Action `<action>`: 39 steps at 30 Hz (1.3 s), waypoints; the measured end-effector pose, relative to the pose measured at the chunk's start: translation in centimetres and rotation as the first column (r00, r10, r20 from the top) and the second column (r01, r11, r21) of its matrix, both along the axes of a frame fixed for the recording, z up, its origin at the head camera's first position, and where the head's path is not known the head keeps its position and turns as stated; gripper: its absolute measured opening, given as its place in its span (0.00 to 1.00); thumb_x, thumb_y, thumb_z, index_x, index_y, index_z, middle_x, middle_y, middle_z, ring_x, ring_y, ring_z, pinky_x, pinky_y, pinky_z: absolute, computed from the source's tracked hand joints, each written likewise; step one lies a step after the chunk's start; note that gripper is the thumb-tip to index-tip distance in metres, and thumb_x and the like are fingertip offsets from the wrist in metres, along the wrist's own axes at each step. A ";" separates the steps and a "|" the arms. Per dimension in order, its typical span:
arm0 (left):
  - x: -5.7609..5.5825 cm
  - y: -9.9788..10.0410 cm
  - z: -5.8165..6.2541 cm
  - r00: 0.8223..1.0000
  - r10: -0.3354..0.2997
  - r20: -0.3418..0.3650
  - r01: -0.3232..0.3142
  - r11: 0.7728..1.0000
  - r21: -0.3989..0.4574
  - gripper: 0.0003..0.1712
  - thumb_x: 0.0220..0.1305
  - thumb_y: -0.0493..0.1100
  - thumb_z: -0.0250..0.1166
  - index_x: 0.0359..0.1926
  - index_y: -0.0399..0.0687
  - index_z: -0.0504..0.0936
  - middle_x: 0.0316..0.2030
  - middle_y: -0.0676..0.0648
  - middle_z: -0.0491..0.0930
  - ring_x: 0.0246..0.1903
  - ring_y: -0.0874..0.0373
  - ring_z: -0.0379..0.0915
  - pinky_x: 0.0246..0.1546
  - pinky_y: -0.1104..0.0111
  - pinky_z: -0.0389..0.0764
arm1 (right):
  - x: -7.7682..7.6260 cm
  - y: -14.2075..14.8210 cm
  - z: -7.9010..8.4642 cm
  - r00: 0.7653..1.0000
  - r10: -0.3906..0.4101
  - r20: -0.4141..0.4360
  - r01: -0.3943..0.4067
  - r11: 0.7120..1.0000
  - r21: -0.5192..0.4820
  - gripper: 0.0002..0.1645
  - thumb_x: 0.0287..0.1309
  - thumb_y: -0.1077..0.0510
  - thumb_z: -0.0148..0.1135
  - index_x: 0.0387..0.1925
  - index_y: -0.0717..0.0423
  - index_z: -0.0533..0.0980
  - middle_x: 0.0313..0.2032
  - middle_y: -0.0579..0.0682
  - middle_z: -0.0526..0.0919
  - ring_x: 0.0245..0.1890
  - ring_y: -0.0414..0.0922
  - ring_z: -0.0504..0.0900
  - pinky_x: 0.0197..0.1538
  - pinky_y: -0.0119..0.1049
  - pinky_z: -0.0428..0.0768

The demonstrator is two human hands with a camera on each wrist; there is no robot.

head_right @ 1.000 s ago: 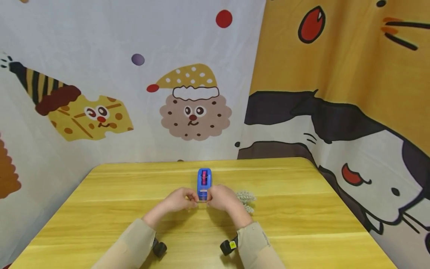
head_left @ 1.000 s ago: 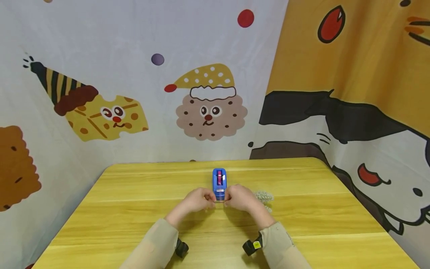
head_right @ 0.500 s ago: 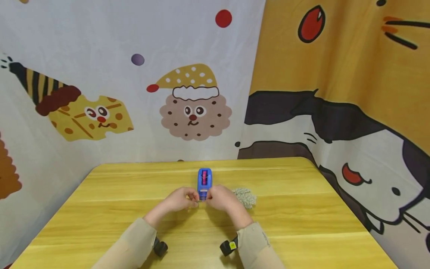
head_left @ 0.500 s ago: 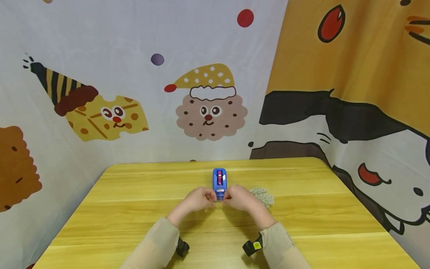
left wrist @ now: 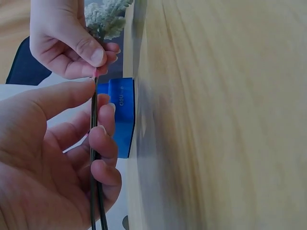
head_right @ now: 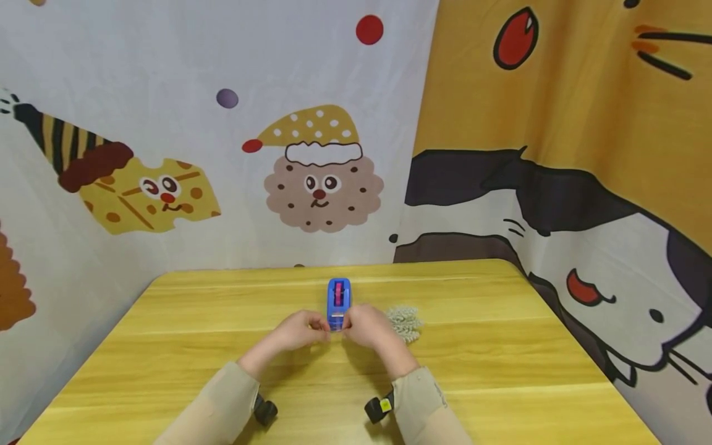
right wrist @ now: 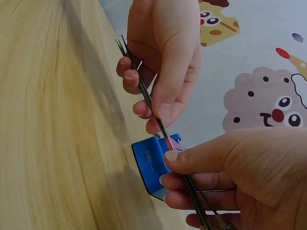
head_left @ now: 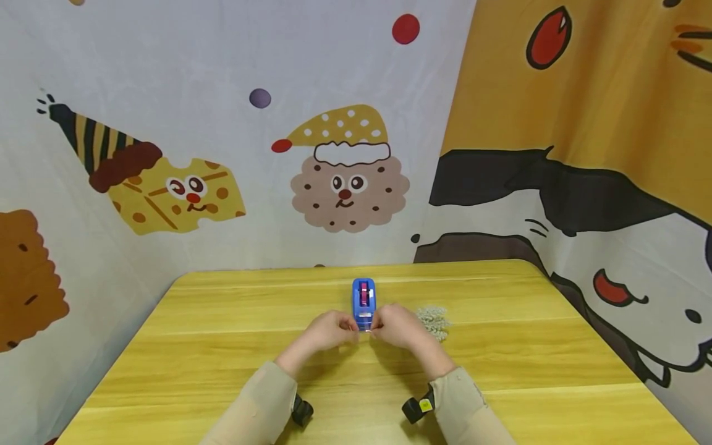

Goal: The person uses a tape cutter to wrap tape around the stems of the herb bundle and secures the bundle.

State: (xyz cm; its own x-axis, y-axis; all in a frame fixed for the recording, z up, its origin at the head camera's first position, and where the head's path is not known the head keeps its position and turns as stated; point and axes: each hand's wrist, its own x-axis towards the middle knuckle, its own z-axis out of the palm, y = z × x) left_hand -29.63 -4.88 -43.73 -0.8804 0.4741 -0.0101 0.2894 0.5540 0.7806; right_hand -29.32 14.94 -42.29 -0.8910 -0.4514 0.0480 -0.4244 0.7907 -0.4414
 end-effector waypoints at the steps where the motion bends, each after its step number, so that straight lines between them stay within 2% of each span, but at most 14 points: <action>1: 0.0 0.0 0.0 1.000 0.001 0.004 -0.001 1.000 -0.001 0.04 0.58 0.40 0.67 0.30 0.43 0.83 0.25 0.49 0.81 0.21 0.57 0.73 0.22 0.68 0.73 | 0.0 0.0 0.0 1.000 -0.001 -0.004 0.001 1.000 0.004 0.06 0.51 0.62 0.71 0.23 0.53 0.81 0.22 0.42 0.79 0.22 0.39 0.73 0.29 0.35 0.76; 7: 0.0 -0.2 0.1 0.999 0.004 0.032 -0.003 1.000 -0.011 0.11 0.65 0.42 0.62 0.30 0.40 0.85 0.24 0.47 0.81 0.17 0.60 0.69 0.18 0.70 0.69 | -0.2 -0.1 -0.3 1.000 -0.004 -0.024 0.004 1.000 0.022 0.07 0.51 0.62 0.71 0.23 0.53 0.80 0.22 0.42 0.79 0.22 0.38 0.73 0.28 0.34 0.76; 13: 0.0 -0.2 0.0 1.000 0.003 0.005 -0.003 0.999 -0.032 0.11 0.64 0.41 0.63 0.28 0.41 0.85 0.23 0.47 0.81 0.16 0.63 0.67 0.18 0.70 0.68 | -0.1 -0.3 -0.4 1.000 -0.012 -0.020 0.012 1.000 0.025 0.07 0.51 0.61 0.71 0.23 0.53 0.79 0.22 0.42 0.78 0.22 0.39 0.73 0.28 0.34 0.76; 18: 0.0 -0.3 -0.1 1.000 0.001 0.001 -0.001 0.999 -0.034 0.10 0.64 0.40 0.63 0.28 0.41 0.85 0.22 0.48 0.80 0.16 0.63 0.67 0.19 0.71 0.69 | -0.2 -0.1 -0.5 1.000 0.009 0.014 -0.009 0.999 -0.031 0.09 0.54 0.59 0.69 0.22 0.52 0.79 0.20 0.41 0.77 0.20 0.38 0.72 0.26 0.32 0.74; 25: 0.1 -0.3 0.1 1.000 -0.007 0.004 0.008 0.999 -0.034 0.10 0.64 0.39 0.62 0.28 0.42 0.85 0.22 0.50 0.80 0.16 0.63 0.66 0.17 0.73 0.67 | -0.7 0.2 -1.2 1.000 0.015 0.015 -0.014 0.995 -0.101 0.15 0.56 0.57 0.68 0.17 0.50 0.75 0.15 0.40 0.72 0.16 0.36 0.65 0.20 0.29 0.65; 33: -0.2 -0.3 0.2 0.999 -0.010 0.040 0.012 0.999 -0.044 0.10 0.64 0.39 0.63 0.27 0.40 0.84 0.23 0.47 0.80 0.17 0.62 0.66 0.18 0.72 0.68 | -1.0 0.5 -1.8 0.999 0.022 0.045 -0.014 0.986 -0.163 0.16 0.56 0.56 0.69 0.15 0.50 0.76 0.14 0.39 0.73 0.14 0.35 0.65 0.18 0.28 0.65; 39: -0.5 -0.6 0.4 0.999 -0.001 0.044 0.004 0.998 -0.067 0.11 0.64 0.41 0.63 0.28 0.40 0.85 0.24 0.47 0.81 0.21 0.60 0.71 0.22 0.70 0.73 | -1.2 0.6 -1.9 0.997 0.067 0.025 -0.062 0.984 -0.168 0.16 0.56 0.55 0.69 0.16 0.55 0.78 0.13 0.39 0.73 0.14 0.34 0.65 0.18 0.27 0.65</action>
State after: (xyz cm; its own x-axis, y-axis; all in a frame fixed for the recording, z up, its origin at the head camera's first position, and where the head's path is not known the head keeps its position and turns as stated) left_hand -30.13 -5.51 -43.32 -0.8772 0.4733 -0.0803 0.2573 0.6047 0.7538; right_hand -30.55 15.58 -44.21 -0.8624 -0.4960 0.1009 -0.4566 0.6762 -0.5782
